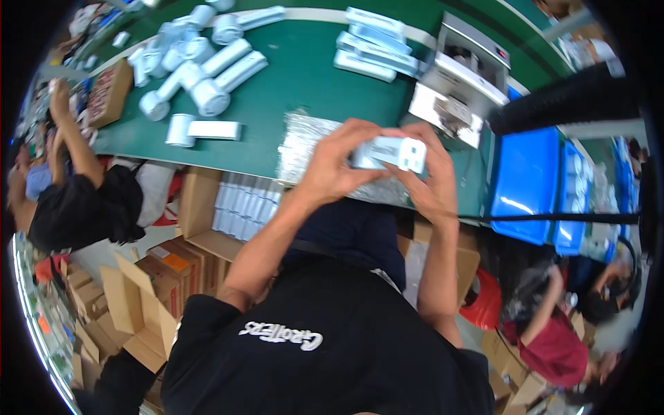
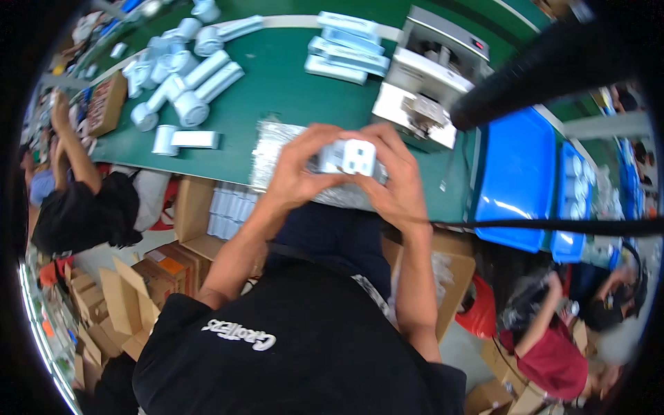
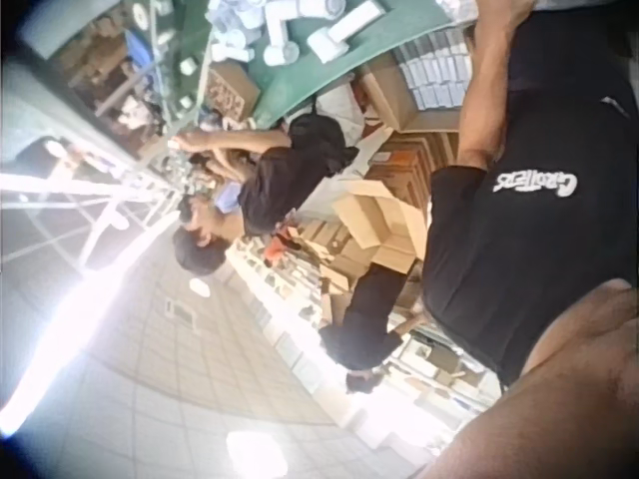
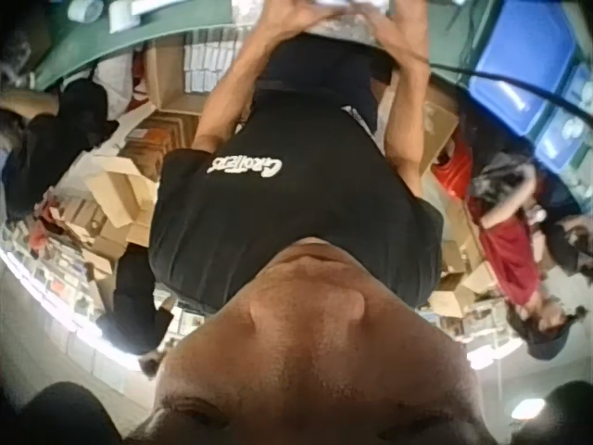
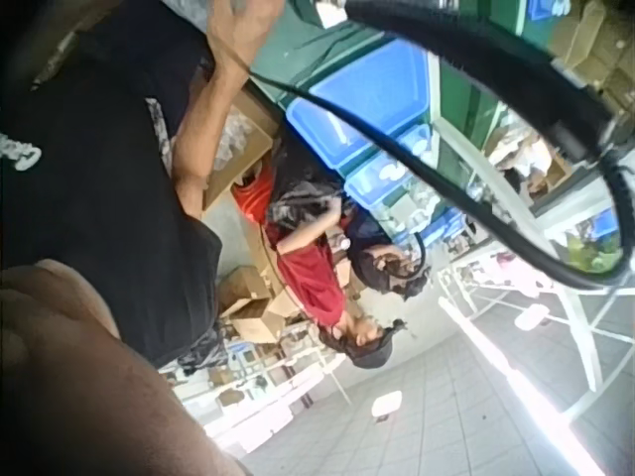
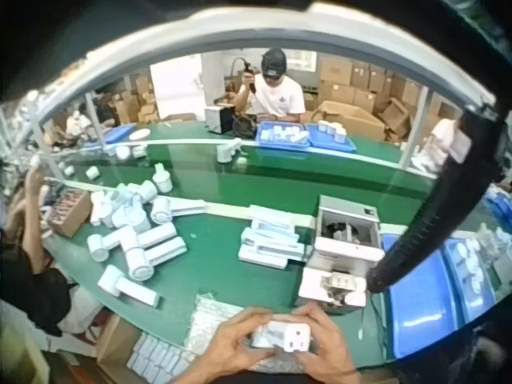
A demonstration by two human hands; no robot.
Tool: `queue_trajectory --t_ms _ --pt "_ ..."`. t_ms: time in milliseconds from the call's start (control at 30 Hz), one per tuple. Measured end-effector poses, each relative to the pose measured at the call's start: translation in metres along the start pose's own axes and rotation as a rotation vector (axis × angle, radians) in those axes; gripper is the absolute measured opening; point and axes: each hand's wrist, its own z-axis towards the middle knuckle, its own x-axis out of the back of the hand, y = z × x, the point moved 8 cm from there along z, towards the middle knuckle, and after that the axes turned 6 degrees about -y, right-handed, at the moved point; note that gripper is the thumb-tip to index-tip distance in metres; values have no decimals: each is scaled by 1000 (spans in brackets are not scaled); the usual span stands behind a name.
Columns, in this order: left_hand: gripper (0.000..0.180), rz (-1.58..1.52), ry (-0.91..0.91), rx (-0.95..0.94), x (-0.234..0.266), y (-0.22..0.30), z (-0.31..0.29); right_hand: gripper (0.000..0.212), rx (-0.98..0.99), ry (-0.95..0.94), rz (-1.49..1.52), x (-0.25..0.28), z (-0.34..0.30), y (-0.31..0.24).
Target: Assembling plastic handheld fans and testing components using an electric screwdriver.
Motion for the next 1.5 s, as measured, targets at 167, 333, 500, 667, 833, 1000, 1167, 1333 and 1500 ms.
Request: queue_trajectory --t_ms 167,333,500,667,833,1000,1167,1333,1500 --pt "58 -169 -17 -38 -15 6 5 36 -151 22 -11 6 -15 10" --pt "57 -112 -6 74 -13 -3 -8 35 268 608 1 48 -67 -12" --pt "59 -105 -18 54 -12 -1 -9 41 398 1102 -342 100 -32 -91" --pt "62 -163 -72 64 -27 2 -6 53 252 499 240 123 5 -66" --pt "65 -193 94 -53 -32 -18 -14 78 275 442 384 113 -3 -71" --pt "64 -105 -23 32 -24 -9 1 88 427 337 445 112 16 -91" --pt "61 -107 -51 83 -41 -7 13 45 626 376 490 146 10 -88" --pt "60 -40 20 58 -39 -6 7 75 462 716 238 154 20 -92" --pt "61 -24 20 103 -39 -9 6 85 493 675 295 137 40 -108"
